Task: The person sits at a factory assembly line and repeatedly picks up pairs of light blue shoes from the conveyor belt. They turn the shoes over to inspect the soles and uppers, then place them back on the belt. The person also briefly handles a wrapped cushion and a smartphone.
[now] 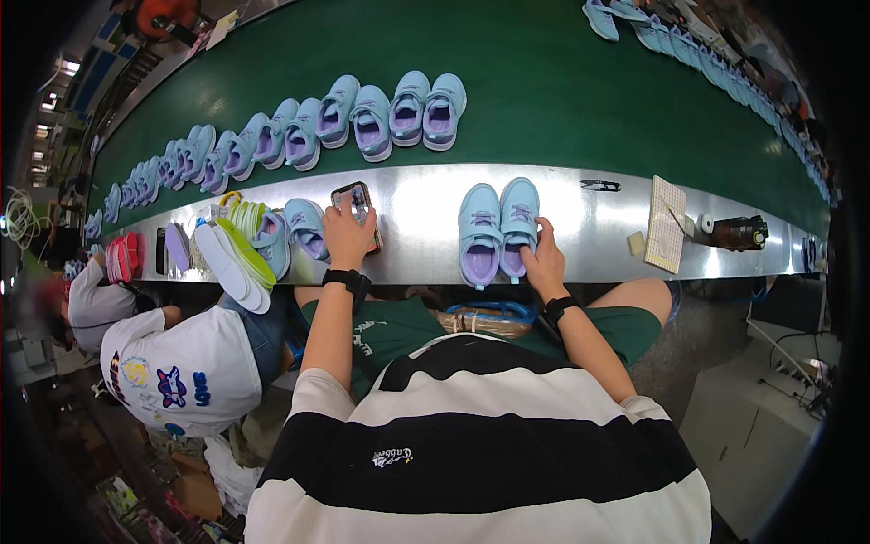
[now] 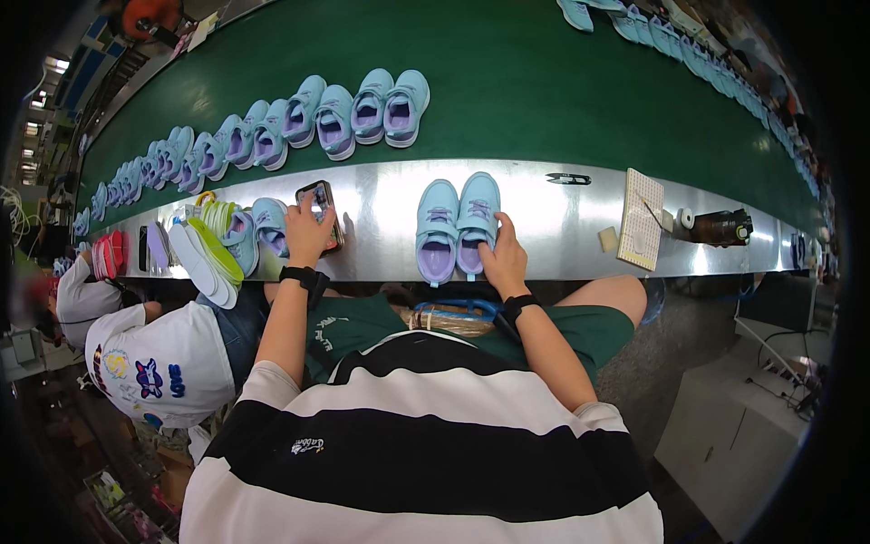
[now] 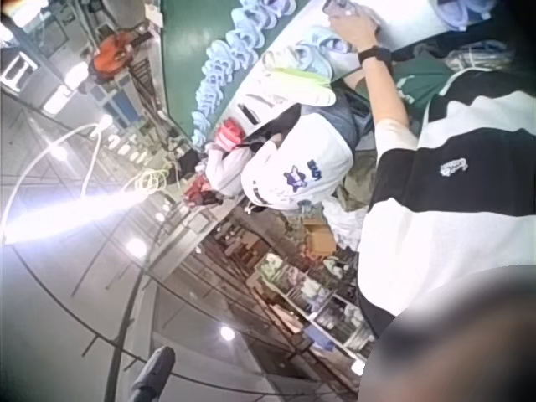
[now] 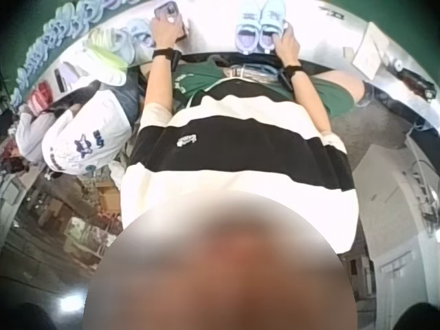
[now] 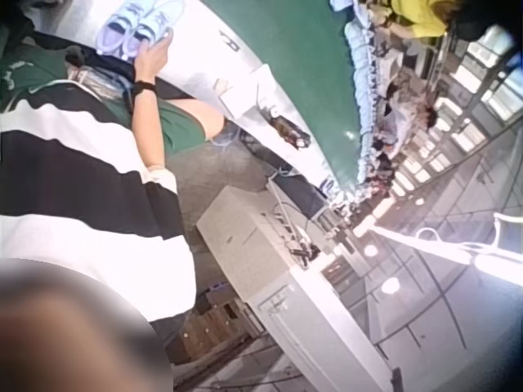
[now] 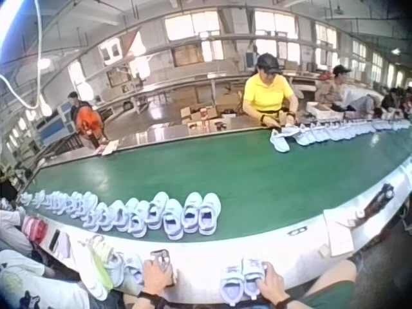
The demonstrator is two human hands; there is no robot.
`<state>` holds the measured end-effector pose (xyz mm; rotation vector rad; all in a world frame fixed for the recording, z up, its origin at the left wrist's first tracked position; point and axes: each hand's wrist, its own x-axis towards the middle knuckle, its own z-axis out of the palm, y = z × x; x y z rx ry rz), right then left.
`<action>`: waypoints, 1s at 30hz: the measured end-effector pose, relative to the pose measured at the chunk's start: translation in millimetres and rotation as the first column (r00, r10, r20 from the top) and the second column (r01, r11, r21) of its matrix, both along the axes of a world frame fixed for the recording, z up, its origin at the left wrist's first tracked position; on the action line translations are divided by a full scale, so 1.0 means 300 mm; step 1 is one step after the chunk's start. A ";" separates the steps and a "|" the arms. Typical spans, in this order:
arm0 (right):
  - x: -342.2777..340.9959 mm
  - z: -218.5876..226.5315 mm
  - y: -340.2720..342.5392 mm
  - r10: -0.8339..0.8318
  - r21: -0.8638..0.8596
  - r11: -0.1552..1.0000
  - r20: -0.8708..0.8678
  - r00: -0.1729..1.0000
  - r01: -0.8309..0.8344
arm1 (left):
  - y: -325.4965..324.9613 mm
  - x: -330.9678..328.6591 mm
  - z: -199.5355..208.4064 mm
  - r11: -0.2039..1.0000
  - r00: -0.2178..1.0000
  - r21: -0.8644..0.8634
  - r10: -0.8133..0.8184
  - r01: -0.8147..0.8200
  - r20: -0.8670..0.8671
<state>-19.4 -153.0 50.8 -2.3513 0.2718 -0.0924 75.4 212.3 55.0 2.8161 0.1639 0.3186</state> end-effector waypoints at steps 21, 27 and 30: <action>-0.006 -0.005 0.000 0.001 0.021 1.000 -0.005 1.000 -0.001 | -0.013 -0.003 0.029 0.999 1.000 -0.039 0.015 -0.015 0.017; -0.021 -0.039 -0.009 0.162 -0.075 0.983 -0.041 0.986 -0.165 | -0.156 -0.101 -0.003 0.900 0.969 -0.372 -0.172 0.229 0.180; -0.032 -0.032 -0.016 0.025 0.124 0.992 -0.035 0.999 -0.021 | -0.336 -0.176 -0.011 0.641 0.946 -0.740 -0.324 0.203 -0.021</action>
